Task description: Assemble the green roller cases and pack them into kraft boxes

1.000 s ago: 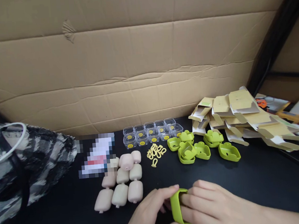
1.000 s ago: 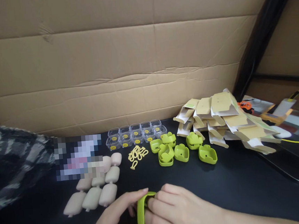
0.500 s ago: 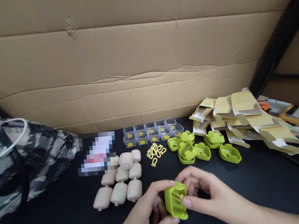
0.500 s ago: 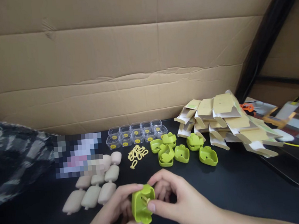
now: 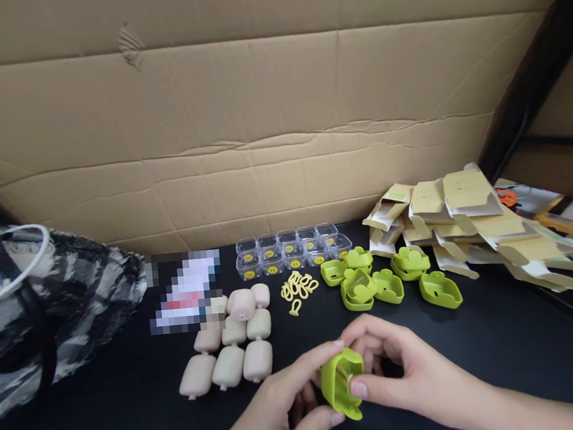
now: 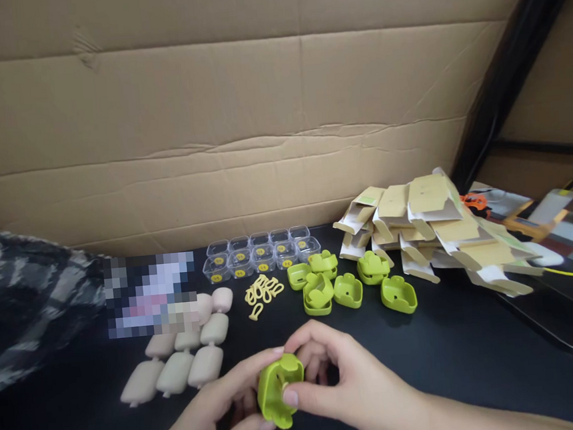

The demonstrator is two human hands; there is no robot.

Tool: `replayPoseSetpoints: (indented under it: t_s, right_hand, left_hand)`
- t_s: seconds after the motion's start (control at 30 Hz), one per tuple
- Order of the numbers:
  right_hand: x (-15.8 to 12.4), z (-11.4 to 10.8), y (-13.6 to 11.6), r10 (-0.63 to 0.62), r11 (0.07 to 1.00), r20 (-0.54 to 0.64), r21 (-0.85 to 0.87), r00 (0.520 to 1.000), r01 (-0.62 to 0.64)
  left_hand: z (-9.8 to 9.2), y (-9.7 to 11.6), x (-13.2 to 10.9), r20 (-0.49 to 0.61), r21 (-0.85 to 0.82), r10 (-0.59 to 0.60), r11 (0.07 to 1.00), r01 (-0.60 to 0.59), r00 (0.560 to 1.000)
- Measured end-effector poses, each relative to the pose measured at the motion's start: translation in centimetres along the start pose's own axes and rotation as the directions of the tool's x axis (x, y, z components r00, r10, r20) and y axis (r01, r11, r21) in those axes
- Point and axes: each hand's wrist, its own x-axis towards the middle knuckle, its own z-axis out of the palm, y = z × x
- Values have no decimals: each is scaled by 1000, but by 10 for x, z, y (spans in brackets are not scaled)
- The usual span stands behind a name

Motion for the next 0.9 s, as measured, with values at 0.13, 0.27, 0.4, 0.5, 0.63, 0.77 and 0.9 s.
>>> replayPoseSetpoints:
  t_s: [0.13,0.27,0.4,0.5,0.63,0.77,0.9]
  right_hand:
    - [0,0,0,23,1000,-4,18,1000,-23]
    - [1,0,-2,28,999,-7,17,1000,-27]
    - [0,0,-2,16,1000,-17,-2,1000,-16]
    - [0,1,0,4,1000,-13,-11,1000,-4]
    - [1,1,0,6,1000,-8,-2,1000,-6]
    - [2,0,-1,12,1000,9,20,1000,-12]
    - [2,0,0,21,1000,-4,22,1000,-21]
  left_hand:
    - [-1,1,-1,5,-10,12,1000,-12,1000]
    - [0,3,-1,29,-43,21,999,-19,999]
    - [-1,5,0,40,-64,20,998,-18,999]
    - [-1,8,0,61,-53,12,999,-8,998]
    - [-1,9,0,63,-49,1,999,2,998]
    - [-1,6,1,81,-61,26,998,-21,996]
    - [-1,4,1,83,-55,43,998,-38,996]
